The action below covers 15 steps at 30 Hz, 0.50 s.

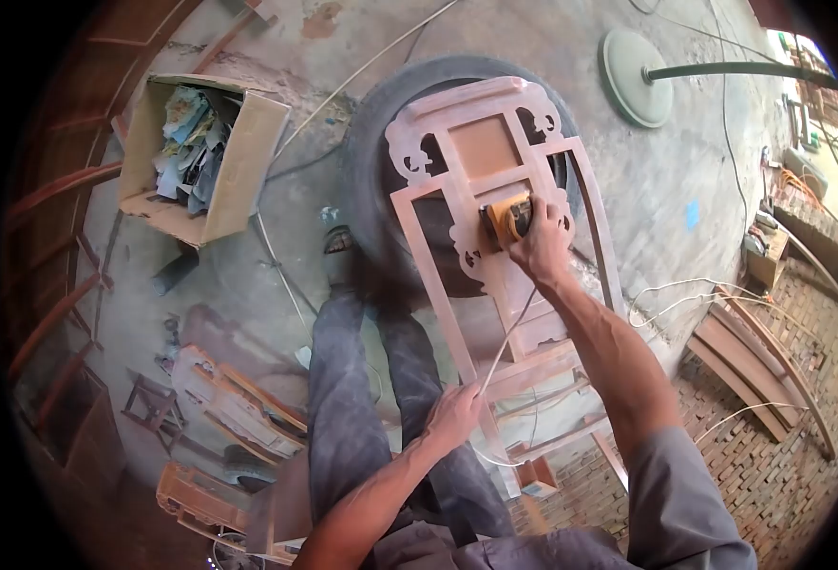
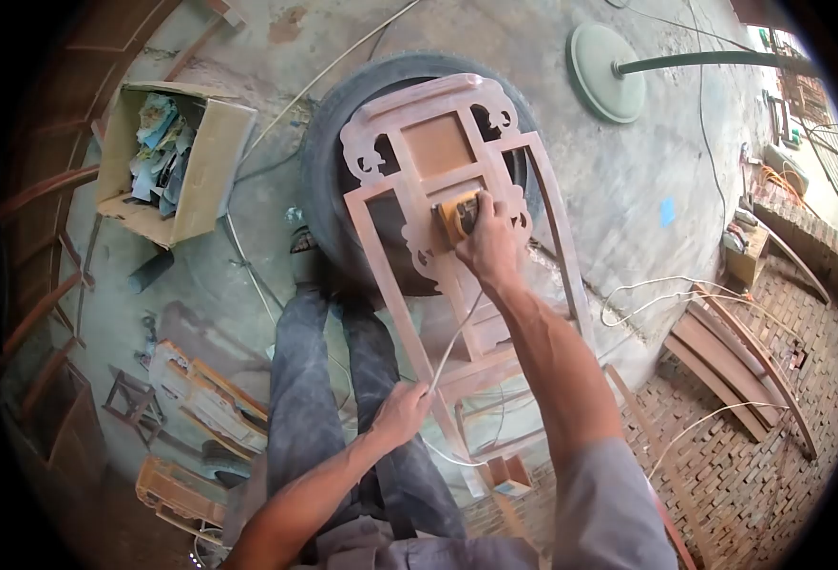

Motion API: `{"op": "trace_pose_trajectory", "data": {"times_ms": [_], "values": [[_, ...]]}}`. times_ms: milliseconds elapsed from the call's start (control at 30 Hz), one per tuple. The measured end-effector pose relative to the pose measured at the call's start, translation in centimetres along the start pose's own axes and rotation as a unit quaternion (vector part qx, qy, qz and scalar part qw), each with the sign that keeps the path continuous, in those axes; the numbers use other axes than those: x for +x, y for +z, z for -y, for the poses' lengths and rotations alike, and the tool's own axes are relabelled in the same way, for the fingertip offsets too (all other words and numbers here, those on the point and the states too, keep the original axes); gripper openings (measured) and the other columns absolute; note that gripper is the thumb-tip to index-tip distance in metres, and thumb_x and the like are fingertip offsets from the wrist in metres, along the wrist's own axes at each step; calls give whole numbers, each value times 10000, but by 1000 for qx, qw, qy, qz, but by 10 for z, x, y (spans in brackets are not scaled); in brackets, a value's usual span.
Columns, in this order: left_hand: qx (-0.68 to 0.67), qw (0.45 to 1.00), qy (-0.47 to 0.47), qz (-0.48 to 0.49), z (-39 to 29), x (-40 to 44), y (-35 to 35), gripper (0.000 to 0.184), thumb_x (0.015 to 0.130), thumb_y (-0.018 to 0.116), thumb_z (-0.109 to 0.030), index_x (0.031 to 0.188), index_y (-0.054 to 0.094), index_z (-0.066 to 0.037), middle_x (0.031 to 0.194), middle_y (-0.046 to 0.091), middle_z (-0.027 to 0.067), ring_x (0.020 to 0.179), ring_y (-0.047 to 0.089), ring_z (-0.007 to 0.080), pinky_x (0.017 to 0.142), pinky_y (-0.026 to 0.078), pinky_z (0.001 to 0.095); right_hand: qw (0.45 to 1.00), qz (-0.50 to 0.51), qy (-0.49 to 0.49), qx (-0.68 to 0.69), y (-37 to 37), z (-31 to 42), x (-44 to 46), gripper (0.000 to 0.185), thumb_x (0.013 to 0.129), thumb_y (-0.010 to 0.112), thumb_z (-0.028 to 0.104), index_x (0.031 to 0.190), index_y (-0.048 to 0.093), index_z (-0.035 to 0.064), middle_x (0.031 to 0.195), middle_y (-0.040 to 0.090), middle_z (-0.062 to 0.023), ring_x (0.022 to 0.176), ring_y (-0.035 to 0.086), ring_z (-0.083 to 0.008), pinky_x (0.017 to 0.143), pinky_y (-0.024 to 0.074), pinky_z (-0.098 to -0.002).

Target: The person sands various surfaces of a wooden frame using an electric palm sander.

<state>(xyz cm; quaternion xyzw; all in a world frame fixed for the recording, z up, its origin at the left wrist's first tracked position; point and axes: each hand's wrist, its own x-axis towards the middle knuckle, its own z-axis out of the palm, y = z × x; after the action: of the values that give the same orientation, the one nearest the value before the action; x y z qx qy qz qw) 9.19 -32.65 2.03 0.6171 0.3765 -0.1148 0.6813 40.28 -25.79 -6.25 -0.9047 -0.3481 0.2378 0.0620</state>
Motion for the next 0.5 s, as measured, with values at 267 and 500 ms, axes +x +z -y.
{"op": "trace_pose_trajectory", "data": {"times_ms": [267,500], "values": [[53,997,-30,44,4,-5,-11,231,1014,599,-226,1056,660,-7,999,711,252,959,617,501,864,494,571,998,0,28,58,6,-9,-23,785,817,868,291,1454,467,69,1268,574,-293,1147,621,-529,956,520,-576],[90,990,-56,93,12,-21,-10,212,994,611,-218,968,684,-21,934,701,245,943,625,501,853,494,576,994,2,56,98,7,-35,-87,752,798,831,123,1436,436,75,1264,545,-247,1043,648,-529,833,565,-588]]}}
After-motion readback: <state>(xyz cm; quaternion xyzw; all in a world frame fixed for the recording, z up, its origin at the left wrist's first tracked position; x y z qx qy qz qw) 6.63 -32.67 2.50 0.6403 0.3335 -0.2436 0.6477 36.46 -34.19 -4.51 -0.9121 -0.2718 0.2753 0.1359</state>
